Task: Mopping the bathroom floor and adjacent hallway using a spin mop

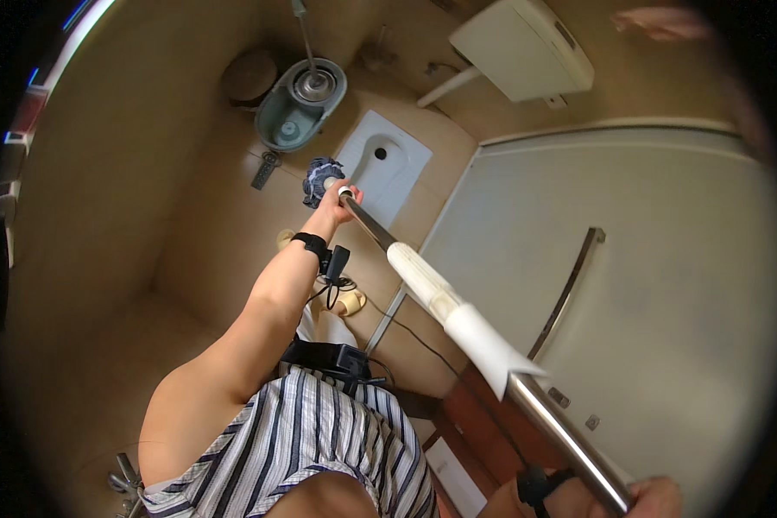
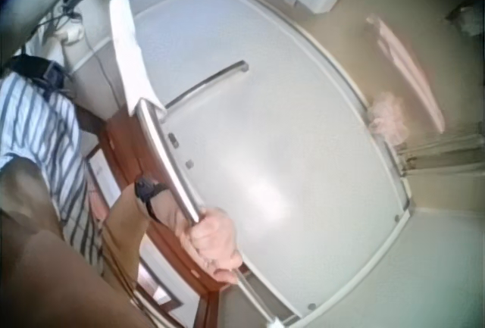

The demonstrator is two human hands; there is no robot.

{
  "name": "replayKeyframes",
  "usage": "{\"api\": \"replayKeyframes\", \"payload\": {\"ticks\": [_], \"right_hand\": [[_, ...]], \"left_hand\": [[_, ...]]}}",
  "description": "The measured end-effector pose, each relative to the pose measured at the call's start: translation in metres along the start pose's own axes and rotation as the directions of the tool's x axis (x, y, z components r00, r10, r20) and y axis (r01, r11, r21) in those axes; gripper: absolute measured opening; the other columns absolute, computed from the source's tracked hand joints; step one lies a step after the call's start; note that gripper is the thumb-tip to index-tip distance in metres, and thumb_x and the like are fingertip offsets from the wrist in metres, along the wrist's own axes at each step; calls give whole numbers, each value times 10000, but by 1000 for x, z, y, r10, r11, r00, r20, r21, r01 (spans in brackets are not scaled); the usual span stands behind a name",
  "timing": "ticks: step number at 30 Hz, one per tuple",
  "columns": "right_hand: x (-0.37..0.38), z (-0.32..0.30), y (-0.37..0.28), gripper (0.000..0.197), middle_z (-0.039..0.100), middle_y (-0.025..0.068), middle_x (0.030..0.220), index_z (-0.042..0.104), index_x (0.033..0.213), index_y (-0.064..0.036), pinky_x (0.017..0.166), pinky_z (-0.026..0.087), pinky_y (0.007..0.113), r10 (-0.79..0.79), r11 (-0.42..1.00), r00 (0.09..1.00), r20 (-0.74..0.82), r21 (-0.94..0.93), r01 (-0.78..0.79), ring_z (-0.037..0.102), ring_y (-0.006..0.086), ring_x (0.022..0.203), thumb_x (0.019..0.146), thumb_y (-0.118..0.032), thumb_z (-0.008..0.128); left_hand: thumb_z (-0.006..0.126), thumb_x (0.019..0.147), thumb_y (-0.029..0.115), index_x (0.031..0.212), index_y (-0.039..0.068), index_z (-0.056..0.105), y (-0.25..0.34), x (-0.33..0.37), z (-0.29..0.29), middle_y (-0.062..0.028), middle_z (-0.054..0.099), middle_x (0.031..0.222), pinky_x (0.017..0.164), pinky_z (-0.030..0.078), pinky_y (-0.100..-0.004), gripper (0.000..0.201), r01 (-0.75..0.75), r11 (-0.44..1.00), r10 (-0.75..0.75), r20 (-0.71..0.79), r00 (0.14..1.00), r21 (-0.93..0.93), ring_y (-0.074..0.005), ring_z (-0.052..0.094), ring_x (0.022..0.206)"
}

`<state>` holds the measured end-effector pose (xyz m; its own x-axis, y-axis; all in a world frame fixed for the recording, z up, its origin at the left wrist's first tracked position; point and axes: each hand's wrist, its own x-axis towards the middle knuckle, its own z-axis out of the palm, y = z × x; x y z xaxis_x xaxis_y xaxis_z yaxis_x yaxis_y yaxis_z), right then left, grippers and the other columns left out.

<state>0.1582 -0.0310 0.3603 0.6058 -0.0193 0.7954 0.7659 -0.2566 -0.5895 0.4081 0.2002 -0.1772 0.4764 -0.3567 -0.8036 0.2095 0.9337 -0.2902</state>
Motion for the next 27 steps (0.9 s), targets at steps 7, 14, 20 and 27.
{"api": "replayKeyframes", "payload": {"ticks": [7, 14, 20, 27], "right_hand": [[-75, 61, 117, 366, 262, -10, 409, 280, 532, -119, 365, 223, 242, 224, 919, 971, -83, 350, -182, 214, 98, 342, 826, -306, 392], [-140, 61, 136, 402, 356, 26, 455, 308, 594, -95, 462, 339, 284, 307, 928, 945, -110, 254, -272, 307, 136, 389, 862, -393, 336], [-186, 35, 107, 445, 513, 189, 876, 438, 857, 22, 733, 464, 377, 321, 761, 834, -448, -402, -509, 547, 263, 783, 840, -419, 380], [-187, -41, -35, 440, 370, 254, 1187, 406, 1116, 37, 940, 287, 473, -298, 144, 873, -386, -922, -359, 404, 367, 1081, 865, -318, 343]], "left_hand": [[592, 716, 161, 877, 68, 441, -92, -11, 18, -79, 489, 682, 608, 489, -350, 240, 66, 989, -76, 76, 994, 134, -199, 505, 602], [598, 715, 127, 943, 41, 393, -134, -25, 5, -81, 440, 759, 604, 480, -342, 318, 77, 968, -94, 62, 994, 237, -217, 482, 664], [558, 717, 58, 890, 37, 370, -131, 22, -37, -95, 415, 714, 479, 456, -277, 256, 61, 965, -86, 89, 992, 255, -192, 451, 546], [532, 718, 71, 844, 31, 373, -111, 35, -67, -94, 432, 606, 375, 424, -304, 206, -48, 870, 65, -18, 998, 490, -198, 456, 422]]}}
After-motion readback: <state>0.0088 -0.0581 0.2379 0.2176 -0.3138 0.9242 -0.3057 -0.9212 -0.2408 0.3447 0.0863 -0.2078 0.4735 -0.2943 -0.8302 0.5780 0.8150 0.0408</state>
